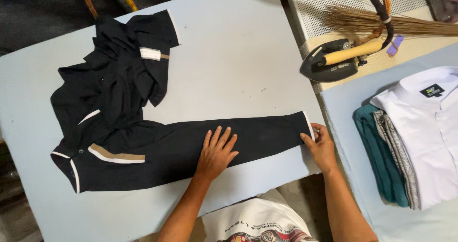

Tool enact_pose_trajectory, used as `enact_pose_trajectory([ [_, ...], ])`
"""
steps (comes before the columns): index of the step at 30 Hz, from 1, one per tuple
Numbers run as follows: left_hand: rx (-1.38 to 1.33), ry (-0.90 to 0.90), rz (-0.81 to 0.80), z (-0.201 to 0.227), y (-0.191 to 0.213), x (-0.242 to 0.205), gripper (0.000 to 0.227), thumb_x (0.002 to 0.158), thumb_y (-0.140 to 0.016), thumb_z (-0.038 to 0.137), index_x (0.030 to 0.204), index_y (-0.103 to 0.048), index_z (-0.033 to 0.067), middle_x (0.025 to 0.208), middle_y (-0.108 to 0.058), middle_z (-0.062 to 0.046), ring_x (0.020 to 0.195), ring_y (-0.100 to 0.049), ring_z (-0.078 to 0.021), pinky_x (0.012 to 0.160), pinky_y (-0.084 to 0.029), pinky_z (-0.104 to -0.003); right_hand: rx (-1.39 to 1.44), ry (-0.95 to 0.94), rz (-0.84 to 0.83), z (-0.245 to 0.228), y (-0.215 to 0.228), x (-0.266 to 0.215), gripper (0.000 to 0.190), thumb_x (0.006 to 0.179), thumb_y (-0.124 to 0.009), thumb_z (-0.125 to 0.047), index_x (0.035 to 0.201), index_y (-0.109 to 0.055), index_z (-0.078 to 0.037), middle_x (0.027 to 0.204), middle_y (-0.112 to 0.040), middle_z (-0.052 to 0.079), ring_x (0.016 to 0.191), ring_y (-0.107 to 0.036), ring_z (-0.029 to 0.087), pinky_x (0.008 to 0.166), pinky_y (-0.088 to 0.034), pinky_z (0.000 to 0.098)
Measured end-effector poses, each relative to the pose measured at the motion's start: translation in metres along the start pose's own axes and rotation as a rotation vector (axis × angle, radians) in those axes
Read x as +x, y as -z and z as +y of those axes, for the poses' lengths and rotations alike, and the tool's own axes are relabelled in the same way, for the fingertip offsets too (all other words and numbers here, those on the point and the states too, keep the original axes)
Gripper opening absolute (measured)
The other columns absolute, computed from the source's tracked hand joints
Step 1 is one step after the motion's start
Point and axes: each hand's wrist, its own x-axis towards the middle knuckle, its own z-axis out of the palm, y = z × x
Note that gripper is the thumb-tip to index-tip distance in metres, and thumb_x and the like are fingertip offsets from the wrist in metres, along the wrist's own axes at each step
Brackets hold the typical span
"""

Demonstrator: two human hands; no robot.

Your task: The person takes a black shirt from a basket, buttons the front, and then irons the sleeve and body of the garment on a flat surface.

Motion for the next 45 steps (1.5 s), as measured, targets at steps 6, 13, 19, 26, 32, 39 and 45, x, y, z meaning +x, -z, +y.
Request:
enact_pose_trajectory([
  [6,-0.01,0.0,-0.03,0.023,-0.016,0.023,0.056,0.093,-0.068,0.038,0.14,-0.059,0.0089,0.153,-0.049,-0.014,0.145,-0.038,-0.0397,0.117,-0.026,-0.063,-0.672,0.399,0.191,-0.027,0.005,-0.006,0.053,0.085,-0.08,-0.013,0.134,-0.061,-0.002,0.117,-0.067,0.016,0.105,-0.063,0.032,0.091,-0.052,0.0423],
  [13,0.024,0.069,-0.016,0.05,-0.058,0.046,0.077,0.093,-0.057,0.061,0.156,-0.045,0.0174,0.165,-0.033,-0.011,0.153,-0.022,-0.0405,0.12,-0.012,-0.067,-1.072,0.824,-0.086,-0.012,-0.042,0.014,0.071,0.093,-0.063,-0.043,0.151,-0.046,-0.006,0.16,-0.042,0.019,0.148,-0.035,0.039,0.12,-0.026,0.0531],
  [19,0.119,0.064,-0.086,0.053,-0.077,0.043,0.088,0.089,-0.043,0.076,0.162,-0.032,0.0265,0.171,-0.018,-0.006,0.157,-0.008,-0.0378,0.122,-0.001,-0.064,-1.095,0.724,-0.161,0.016,-0.045,0.025,0.081,0.097,-0.043,-0.057,0.16,-0.03,-0.007,0.168,-0.026,0.016,0.155,-0.018,0.037,0.125,-0.007,0.0555],
  [26,0.166,0.131,0.05,-0.021,-0.022,0.012,0.061,0.097,-0.063,0.042,0.149,-0.052,0.0121,0.156,-0.046,-0.014,0.149,-0.033,-0.0392,0.12,-0.023,-0.064,-1.097,0.696,-0.2,0.004,-0.047,0.023,0.083,0.096,-0.045,-0.057,0.159,-0.031,-0.005,0.167,-0.025,0.016,0.154,-0.017,0.037,0.123,-0.008,0.0566],
  [32,0.44,0.289,0.263,-0.157,0.071,-0.051,0.033,0.096,-0.068,0.019,0.128,-0.07,0.01,0.131,-0.068,-0.007,0.141,-0.048,-0.034,0.121,-0.029,-0.059,-0.964,0.838,-0.182,-0.028,-0.099,-0.008,0.073,0.096,-0.063,-0.04,0.153,-0.043,0.001,0.16,-0.041,0.024,0.154,-0.028,0.04,0.126,-0.016,0.0549],
  [39,0.37,0.298,0.235,-0.209,0.076,-0.046,0.018,0.087,-0.068,0.014,0.102,-0.073,0.0053,0.101,-0.068,-0.011,0.123,-0.059,-0.0322,0.12,-0.031,-0.06,-0.89,1.078,-0.561,-0.047,-0.268,-0.068,0.069,0.097,-0.062,-0.047,0.153,-0.044,-0.01,0.163,-0.039,0.016,0.154,-0.029,0.034,0.126,-0.018,0.0551],
  [45,0.395,0.291,0.286,-0.224,0.074,-0.037,0.006,0.09,-0.066,0.007,0.092,-0.071,0.0045,0.101,-0.065,-0.011,0.117,-0.06,-0.0293,0.122,-0.032,-0.059,-1.157,0.923,-0.57,-0.051,-0.305,-0.065,0.081,0.092,-0.047,-0.065,0.156,-0.035,-0.019,0.165,-0.023,0.014,0.153,-0.015,0.036,0.12,-0.006,0.0608],
])
